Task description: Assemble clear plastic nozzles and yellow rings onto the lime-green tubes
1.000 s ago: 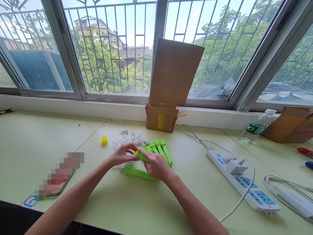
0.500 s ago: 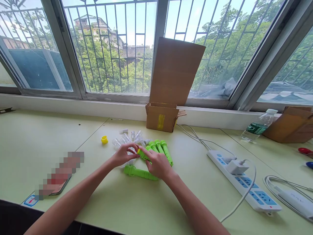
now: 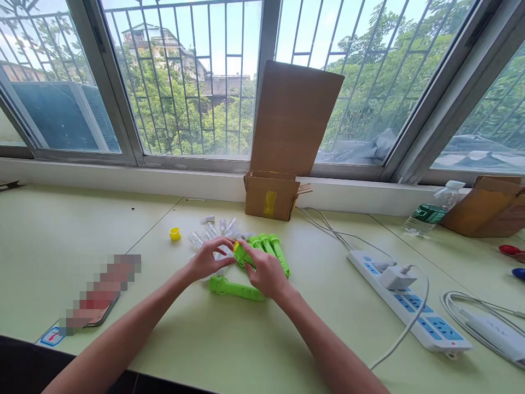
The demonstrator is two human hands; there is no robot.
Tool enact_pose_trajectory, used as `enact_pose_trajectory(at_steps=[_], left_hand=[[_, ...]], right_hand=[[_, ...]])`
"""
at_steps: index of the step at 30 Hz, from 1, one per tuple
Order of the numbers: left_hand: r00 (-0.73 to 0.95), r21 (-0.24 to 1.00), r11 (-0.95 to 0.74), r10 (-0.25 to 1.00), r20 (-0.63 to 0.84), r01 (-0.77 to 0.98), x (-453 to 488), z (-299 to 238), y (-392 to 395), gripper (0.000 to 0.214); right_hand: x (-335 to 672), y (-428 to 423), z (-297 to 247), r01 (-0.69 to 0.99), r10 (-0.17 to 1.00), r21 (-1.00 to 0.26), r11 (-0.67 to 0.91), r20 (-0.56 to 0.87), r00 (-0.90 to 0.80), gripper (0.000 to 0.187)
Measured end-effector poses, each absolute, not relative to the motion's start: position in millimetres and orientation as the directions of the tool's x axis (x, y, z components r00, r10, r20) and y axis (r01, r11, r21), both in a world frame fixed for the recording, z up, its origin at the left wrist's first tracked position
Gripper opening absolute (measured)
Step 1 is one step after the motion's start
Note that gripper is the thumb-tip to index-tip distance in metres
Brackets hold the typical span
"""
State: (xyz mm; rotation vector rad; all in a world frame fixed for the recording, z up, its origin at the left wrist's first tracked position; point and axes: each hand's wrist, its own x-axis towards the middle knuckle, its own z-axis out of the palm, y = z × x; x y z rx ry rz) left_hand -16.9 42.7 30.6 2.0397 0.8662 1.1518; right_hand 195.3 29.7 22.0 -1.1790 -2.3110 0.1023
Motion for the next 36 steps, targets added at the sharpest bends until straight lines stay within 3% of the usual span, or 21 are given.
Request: enact_pose_trajectory(at_steps=[21,30,36], left_hand=[[0.342,0.799,-0.577,0.795,0.501,0.170,-12.4,28.9,41.1,0.027],[0.301,0.852,-0.514,0.833,0.465,0.106,-12.4,29.8,42.1,0.029],[0.276,0.860,-0.504,0.841,0.465,0.086,-12.2,32.6,42.0,0.030]], right_hand=[[187.7,27.0,27.5,0.466,0.804,-0.656,0.594,0.454,-0.384,0.058],[184.3,23.3,28.0,0.295,0.896,-0.892,0.343,0.217,-0.387,0.063],[181.3,23.0,30.2,0.210,0.911,-0.942,0.262,0.170,-0.376,0.067]])
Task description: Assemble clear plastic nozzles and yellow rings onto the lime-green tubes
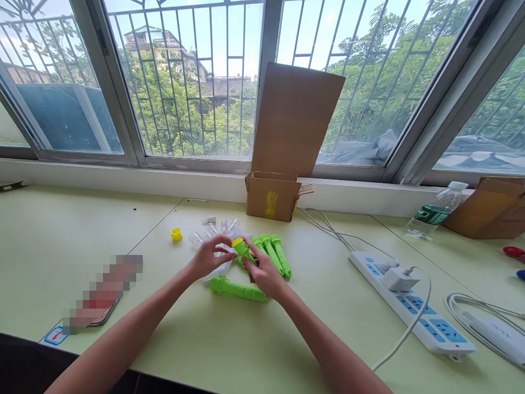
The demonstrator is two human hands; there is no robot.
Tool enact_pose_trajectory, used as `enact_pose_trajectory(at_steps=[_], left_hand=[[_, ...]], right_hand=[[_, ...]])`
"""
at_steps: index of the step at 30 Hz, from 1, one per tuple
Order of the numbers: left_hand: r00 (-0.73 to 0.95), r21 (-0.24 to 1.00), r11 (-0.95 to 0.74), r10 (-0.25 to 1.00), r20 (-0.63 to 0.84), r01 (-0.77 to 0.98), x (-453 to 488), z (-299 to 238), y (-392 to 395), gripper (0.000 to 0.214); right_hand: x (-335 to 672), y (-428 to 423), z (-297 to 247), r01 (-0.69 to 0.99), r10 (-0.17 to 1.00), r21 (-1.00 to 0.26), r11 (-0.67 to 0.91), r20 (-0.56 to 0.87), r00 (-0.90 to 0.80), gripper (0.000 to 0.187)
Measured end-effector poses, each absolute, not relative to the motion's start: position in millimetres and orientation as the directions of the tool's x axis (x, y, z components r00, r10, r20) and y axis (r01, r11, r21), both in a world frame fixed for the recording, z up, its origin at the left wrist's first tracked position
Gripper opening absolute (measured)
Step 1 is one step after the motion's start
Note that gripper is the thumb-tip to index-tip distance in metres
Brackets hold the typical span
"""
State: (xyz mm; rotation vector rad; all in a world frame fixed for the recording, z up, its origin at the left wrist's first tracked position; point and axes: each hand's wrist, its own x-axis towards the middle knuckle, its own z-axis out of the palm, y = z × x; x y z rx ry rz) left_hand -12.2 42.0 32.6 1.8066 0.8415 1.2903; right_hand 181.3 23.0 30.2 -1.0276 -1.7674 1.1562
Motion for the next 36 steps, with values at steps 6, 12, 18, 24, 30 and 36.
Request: enact_pose_trajectory(at_steps=[6,12,18,24,30,36], left_hand=[[0.271,0.865,-0.498,0.842,0.466,0.061,-11.1,29.4,43.2,0.031],[0.268,0.868,-0.495,0.841,0.469,0.033,-10.3,28.1,43.2,0.031],[0.237,0.869,-0.494,0.850,0.471,0.042,-6.2,25.8,41.4,0.031],[0.228,0.844,-0.524,0.840,0.492,0.110,-4.5,25.7,39.3,0.031],[0.229,0.812,-0.579,0.802,0.551,0.075,-2.6,25.3,38.6,0.032],[0.189,0.782,-0.618,0.779,0.598,0.075,-2.7,22.9,39.4,0.028]], right_hand=[[180.4,22.5,32.2,0.152,0.908,-0.962,0.228,0.154,-0.390,0.071],[183.5,20.3,36.5,0.050,0.891,-0.989,0.138,0.101,-0.442,0.073],[182.7,17.6,38.9,-0.035,0.874,-0.995,0.089,0.095,-0.476,0.069],[181.1,18.9,37.9,-0.025,0.881,-0.995,0.093,0.094,-0.464,0.070],[180.6,19.0,35.9,-0.035,0.902,-0.993,0.112,0.116,-0.415,0.076],[179.5,21.7,32.9,-0.013,0.910,-0.993,0.113,0.109,-0.401,0.076]])
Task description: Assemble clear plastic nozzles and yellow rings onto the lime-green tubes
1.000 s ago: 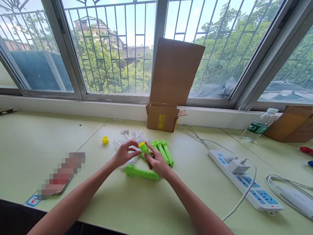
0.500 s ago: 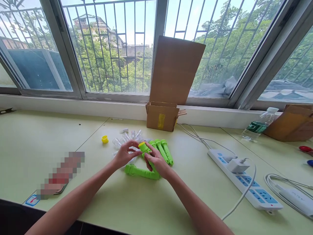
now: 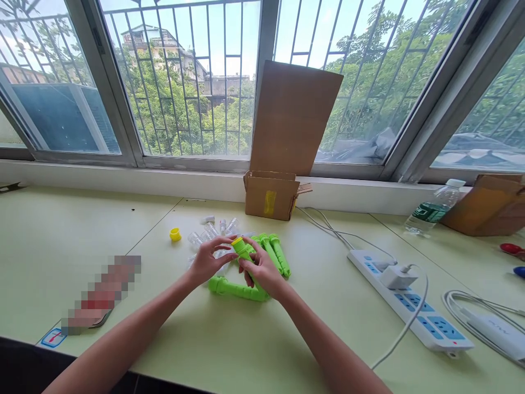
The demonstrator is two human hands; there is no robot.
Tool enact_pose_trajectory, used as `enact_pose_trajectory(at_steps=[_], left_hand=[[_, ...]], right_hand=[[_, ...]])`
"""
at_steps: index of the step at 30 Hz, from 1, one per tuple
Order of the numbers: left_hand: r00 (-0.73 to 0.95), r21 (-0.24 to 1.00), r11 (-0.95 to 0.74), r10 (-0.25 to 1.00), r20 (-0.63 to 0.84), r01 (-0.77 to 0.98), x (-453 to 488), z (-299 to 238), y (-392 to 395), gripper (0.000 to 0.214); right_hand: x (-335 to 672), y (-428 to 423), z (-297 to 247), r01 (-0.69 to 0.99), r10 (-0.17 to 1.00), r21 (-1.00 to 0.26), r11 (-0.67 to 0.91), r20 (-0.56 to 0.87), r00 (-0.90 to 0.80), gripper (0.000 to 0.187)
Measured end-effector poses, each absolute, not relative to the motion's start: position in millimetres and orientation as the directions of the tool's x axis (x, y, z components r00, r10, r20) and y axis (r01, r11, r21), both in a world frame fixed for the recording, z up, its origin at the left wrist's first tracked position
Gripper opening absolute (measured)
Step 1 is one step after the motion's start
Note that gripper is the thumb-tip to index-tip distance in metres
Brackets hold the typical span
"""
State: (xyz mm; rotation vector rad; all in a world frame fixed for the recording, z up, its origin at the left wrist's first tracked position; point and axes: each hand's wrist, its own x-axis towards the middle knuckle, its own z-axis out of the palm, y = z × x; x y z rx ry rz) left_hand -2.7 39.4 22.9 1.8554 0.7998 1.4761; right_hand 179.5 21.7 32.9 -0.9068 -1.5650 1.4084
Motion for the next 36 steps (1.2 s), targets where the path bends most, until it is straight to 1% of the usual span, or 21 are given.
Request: enact_pose_trajectory(at_steps=[5,11,18,28,36], left_hand=[[0.191,0.771,-0.627,0.776,0.602,0.116,-3.5,21.9,40.2,0.030],[0.185,0.749,-0.636,0.771,0.609,0.187,-3.3,20.8,40.8,0.031],[0.161,0.742,-0.642,0.767,0.621,0.195,-1.5,21.3,39.2,0.030],[0.168,0.758,-0.620,0.785,0.597,0.202,-2.2,21.6,39.5,0.027],[0.178,0.758,-0.622,0.783,0.597,0.194,-2.7,24.4,38.0,0.027]], right_hand=[[178.0,19.5,32.8,0.053,0.906,-0.982,0.180,0.144,-0.399,0.073],[178.0,20.0,30.2,0.094,0.902,-0.975,0.203,0.149,-0.406,0.071],[178.7,22.4,27.9,0.103,0.901,-0.971,0.217,0.158,-0.405,0.070],[179.4,21.3,29.3,0.129,0.909,-0.971,0.201,0.135,-0.395,0.070],[180.7,22.6,27.3,0.136,0.903,-0.967,0.215,0.143,-0.405,0.070]])
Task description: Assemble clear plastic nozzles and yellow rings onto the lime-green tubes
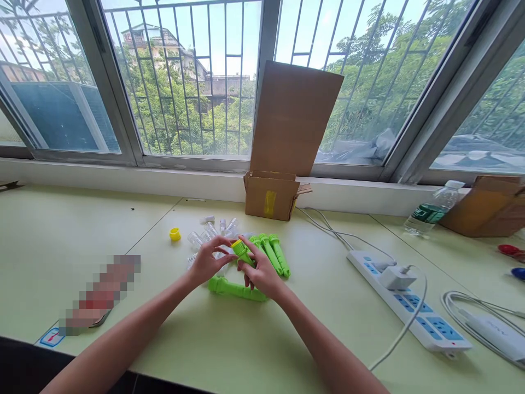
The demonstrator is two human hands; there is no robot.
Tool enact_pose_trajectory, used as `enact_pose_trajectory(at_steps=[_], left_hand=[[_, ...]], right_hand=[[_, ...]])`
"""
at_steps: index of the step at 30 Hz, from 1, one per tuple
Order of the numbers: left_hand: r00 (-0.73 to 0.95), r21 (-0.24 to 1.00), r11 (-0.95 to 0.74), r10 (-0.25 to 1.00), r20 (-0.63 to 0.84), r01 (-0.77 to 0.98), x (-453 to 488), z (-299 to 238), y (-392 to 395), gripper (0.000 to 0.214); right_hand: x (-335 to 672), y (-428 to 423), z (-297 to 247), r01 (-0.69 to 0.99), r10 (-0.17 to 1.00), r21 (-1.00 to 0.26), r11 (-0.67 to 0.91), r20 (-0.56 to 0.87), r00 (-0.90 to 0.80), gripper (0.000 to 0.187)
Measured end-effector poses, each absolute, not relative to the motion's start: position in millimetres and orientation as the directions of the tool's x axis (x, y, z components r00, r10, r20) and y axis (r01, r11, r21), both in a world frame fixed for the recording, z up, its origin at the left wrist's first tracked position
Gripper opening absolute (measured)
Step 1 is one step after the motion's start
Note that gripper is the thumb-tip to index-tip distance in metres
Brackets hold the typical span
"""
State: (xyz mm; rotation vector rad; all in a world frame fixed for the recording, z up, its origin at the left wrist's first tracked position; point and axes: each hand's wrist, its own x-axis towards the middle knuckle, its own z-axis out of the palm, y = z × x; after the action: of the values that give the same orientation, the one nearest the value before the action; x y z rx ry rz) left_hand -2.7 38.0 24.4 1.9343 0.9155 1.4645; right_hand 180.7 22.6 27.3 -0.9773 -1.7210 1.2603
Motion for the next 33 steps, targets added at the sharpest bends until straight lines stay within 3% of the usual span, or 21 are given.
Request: enact_pose_trajectory(at_steps=[33], left_hand=[[0.175,0.769,-0.612,0.790,0.588,0.182,-2.6,19.3,41.0,0.027]], right_hand=[[180.6,20.4,30.8,0.220,0.905,-0.942,0.253,0.150,-0.397,0.071]])
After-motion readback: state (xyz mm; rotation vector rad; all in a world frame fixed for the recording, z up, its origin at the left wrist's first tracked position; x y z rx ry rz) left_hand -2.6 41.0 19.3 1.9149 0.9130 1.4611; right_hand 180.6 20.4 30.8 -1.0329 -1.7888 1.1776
